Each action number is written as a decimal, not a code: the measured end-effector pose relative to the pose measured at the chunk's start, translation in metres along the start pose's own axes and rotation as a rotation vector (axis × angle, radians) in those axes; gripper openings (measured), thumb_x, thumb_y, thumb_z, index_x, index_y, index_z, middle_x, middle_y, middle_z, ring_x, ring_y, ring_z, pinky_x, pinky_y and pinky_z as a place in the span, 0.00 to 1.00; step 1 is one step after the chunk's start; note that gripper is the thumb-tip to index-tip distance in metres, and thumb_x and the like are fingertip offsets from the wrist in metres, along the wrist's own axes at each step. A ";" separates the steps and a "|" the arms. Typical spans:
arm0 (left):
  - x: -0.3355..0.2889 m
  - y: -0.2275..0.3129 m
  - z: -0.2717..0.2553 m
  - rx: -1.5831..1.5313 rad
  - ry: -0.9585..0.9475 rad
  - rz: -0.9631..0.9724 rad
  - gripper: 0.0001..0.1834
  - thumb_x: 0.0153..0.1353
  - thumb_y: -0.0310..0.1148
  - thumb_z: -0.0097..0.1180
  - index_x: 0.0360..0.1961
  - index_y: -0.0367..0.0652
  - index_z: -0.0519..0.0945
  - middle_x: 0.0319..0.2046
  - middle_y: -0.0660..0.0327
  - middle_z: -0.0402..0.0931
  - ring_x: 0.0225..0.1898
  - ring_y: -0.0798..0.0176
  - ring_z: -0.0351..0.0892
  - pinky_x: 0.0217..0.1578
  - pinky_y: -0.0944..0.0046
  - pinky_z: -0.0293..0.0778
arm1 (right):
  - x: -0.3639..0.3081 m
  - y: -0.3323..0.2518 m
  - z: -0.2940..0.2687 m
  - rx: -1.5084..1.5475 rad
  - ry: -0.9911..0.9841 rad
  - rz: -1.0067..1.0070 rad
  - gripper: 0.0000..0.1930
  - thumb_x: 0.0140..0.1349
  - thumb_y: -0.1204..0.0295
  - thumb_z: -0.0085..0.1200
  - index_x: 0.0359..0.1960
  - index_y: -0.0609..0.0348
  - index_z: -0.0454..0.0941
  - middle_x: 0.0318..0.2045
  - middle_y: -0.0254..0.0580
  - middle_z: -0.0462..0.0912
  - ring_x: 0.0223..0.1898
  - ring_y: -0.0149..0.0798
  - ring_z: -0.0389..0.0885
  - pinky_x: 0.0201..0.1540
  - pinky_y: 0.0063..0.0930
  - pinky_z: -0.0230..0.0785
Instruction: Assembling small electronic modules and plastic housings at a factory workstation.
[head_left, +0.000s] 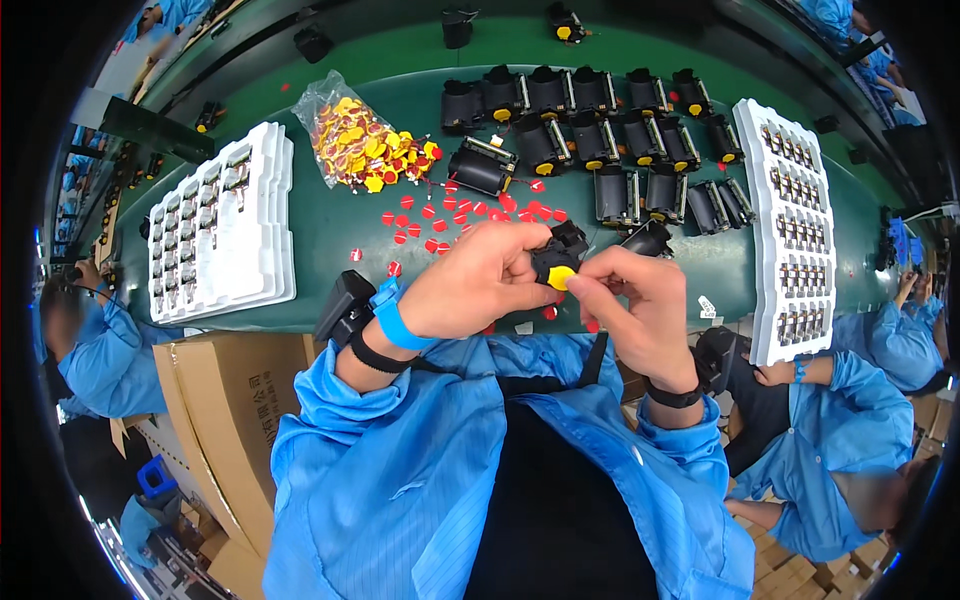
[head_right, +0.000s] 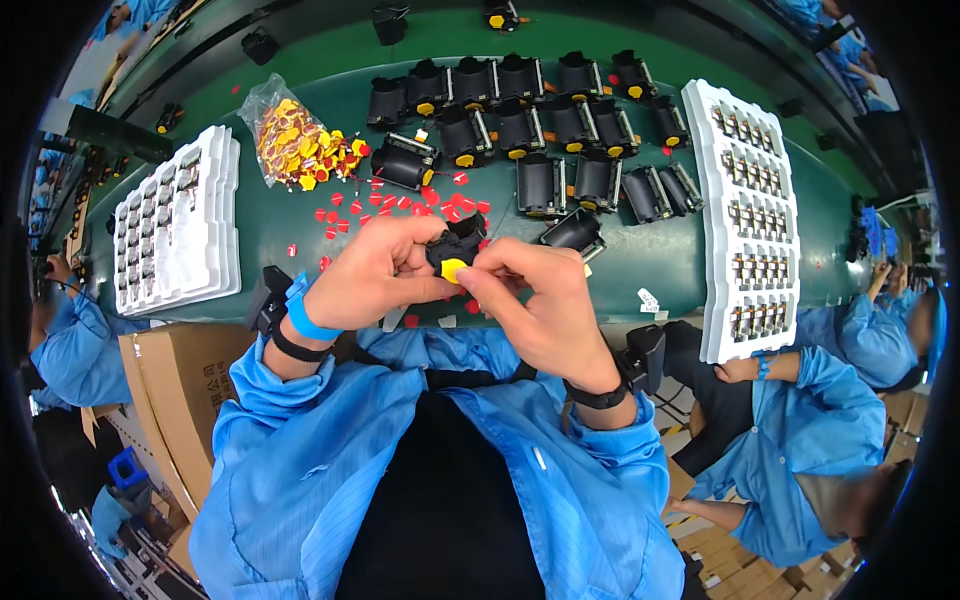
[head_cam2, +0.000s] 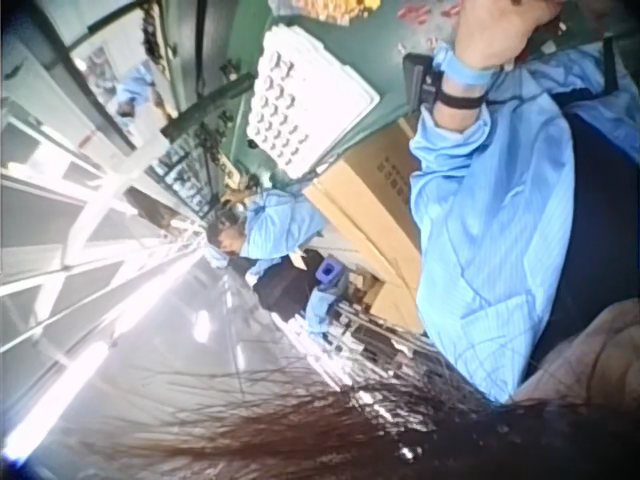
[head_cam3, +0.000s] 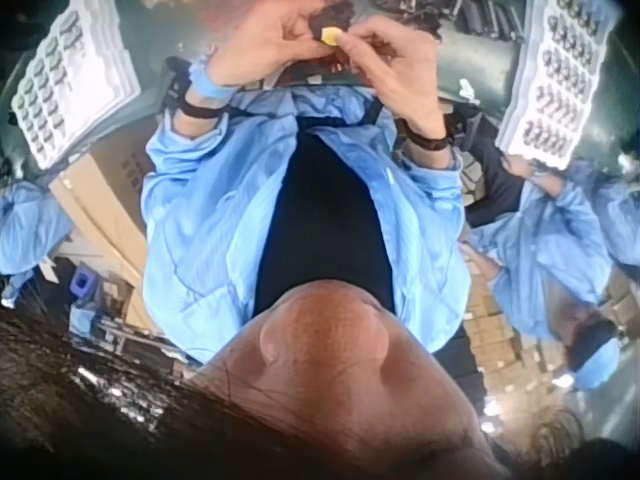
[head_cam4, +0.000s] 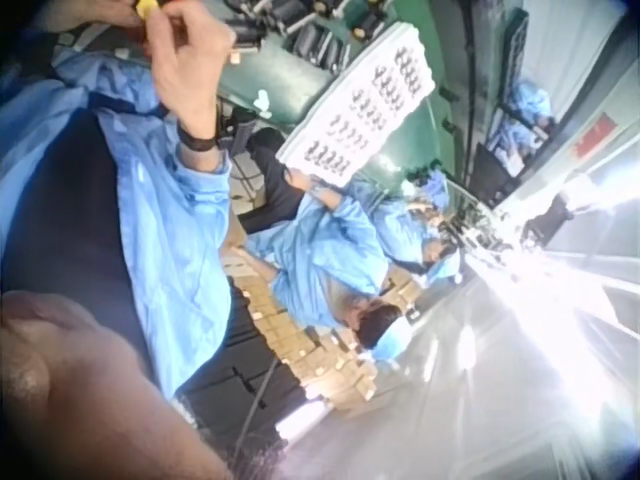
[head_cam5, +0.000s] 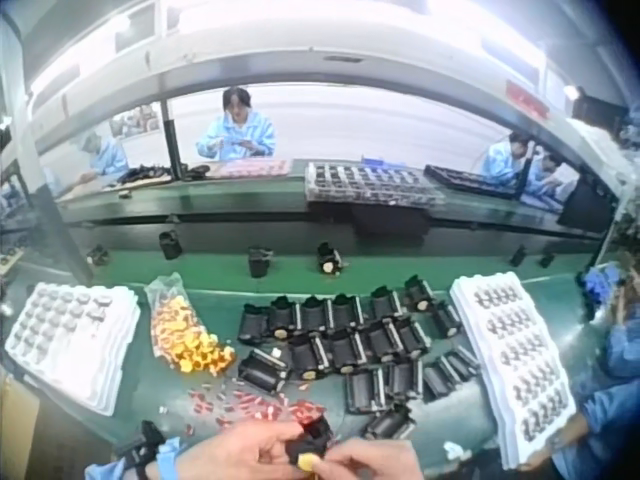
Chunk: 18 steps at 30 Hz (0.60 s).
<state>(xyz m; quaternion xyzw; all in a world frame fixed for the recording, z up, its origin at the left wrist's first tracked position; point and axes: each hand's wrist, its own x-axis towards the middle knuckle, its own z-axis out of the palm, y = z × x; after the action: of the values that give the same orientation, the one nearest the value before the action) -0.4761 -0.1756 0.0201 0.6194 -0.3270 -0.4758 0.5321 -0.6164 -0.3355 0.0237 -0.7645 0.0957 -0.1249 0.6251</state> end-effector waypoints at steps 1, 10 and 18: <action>0.000 0.000 0.000 0.032 0.007 0.020 0.10 0.57 0.22 0.63 0.34 0.35 0.72 0.15 0.67 0.71 0.17 0.79 0.67 0.16 0.70 0.58 | 0.001 0.001 0.001 -0.008 -0.009 0.022 0.06 0.62 0.77 0.63 0.29 0.66 0.80 0.19 0.37 0.80 0.20 0.26 0.80 0.24 0.20 0.69; -0.002 0.006 -0.002 0.248 0.009 0.118 0.13 0.57 0.24 0.65 0.36 0.35 0.71 0.14 0.58 0.72 0.15 0.68 0.70 0.17 0.63 0.58 | 0.001 0.010 0.006 -0.030 0.047 0.061 0.08 0.61 0.77 0.64 0.26 0.66 0.79 0.17 0.38 0.81 0.19 0.27 0.81 0.22 0.20 0.69; -0.006 0.010 -0.002 0.315 0.000 0.219 0.09 0.65 0.31 0.57 0.36 0.35 0.72 0.15 0.58 0.67 0.15 0.64 0.65 0.19 0.60 0.57 | 0.001 0.008 -0.001 0.118 -0.027 0.145 0.08 0.61 0.79 0.64 0.26 0.68 0.78 0.22 0.38 0.84 0.25 0.29 0.85 0.27 0.21 0.75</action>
<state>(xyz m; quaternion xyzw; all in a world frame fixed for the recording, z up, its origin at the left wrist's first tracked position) -0.4749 -0.1719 0.0316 0.6558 -0.4630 -0.3580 0.4769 -0.6159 -0.3380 0.0162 -0.7190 0.1346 -0.0745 0.6777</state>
